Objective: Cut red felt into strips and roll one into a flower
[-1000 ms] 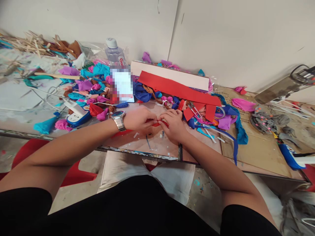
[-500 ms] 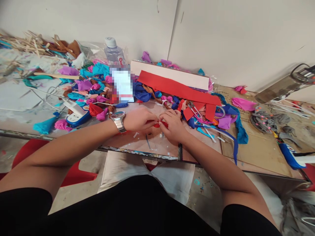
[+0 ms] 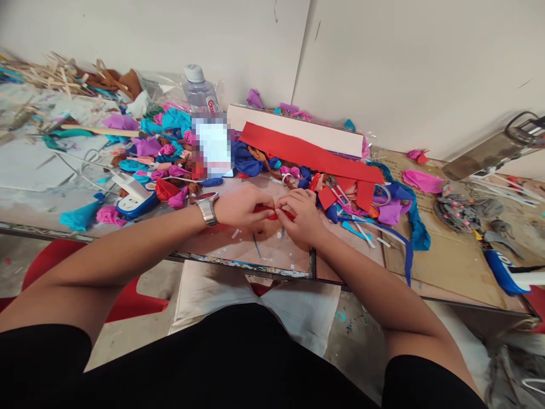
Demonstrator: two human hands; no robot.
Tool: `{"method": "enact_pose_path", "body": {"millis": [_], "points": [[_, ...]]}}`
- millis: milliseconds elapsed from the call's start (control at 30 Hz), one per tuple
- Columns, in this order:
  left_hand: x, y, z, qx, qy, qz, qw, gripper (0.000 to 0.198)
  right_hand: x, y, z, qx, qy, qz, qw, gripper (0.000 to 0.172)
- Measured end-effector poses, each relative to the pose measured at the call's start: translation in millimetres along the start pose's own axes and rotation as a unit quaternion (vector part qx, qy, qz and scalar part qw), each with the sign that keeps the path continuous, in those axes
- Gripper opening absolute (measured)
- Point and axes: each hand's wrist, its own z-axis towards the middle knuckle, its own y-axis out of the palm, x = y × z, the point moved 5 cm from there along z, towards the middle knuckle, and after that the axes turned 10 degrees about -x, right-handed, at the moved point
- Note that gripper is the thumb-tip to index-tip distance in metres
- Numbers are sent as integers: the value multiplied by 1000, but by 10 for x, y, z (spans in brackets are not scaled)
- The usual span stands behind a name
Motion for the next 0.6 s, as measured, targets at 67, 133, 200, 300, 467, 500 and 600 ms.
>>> {"method": "enact_pose_path", "body": {"millis": [67, 133, 200, 300, 467, 500, 600], "points": [[2, 1, -3, 1, 1, -10, 1000, 23, -14, -7, 0, 5, -1, -4, 1000, 7], [-4, 9, -4, 4, -7, -4, 1000, 22, -22, -5, 0, 5, 0, -5, 1000, 7], [-7, 24, -3, 5, -11, 9, 1000, 22, -22, 2, -1, 2, 2, -3, 1000, 7], [3, 44, 0, 11, -4, 20, 1000, 23, -16, 16, 0, -5, 4, 2, 1000, 7], [25, 19, -12, 17, 5, 5, 1000, 27, -16, 34, 6, -14, -1, 8, 1000, 7], [27, 6, -16, 16, 9, -3, 1000, 28, -17, 34, 7, -15, -3, 8, 1000, 7], [28, -30, -22, 11, 22, -33, 999, 31, -23, 18, 8, -6, -11, 4, 1000, 6]]}}
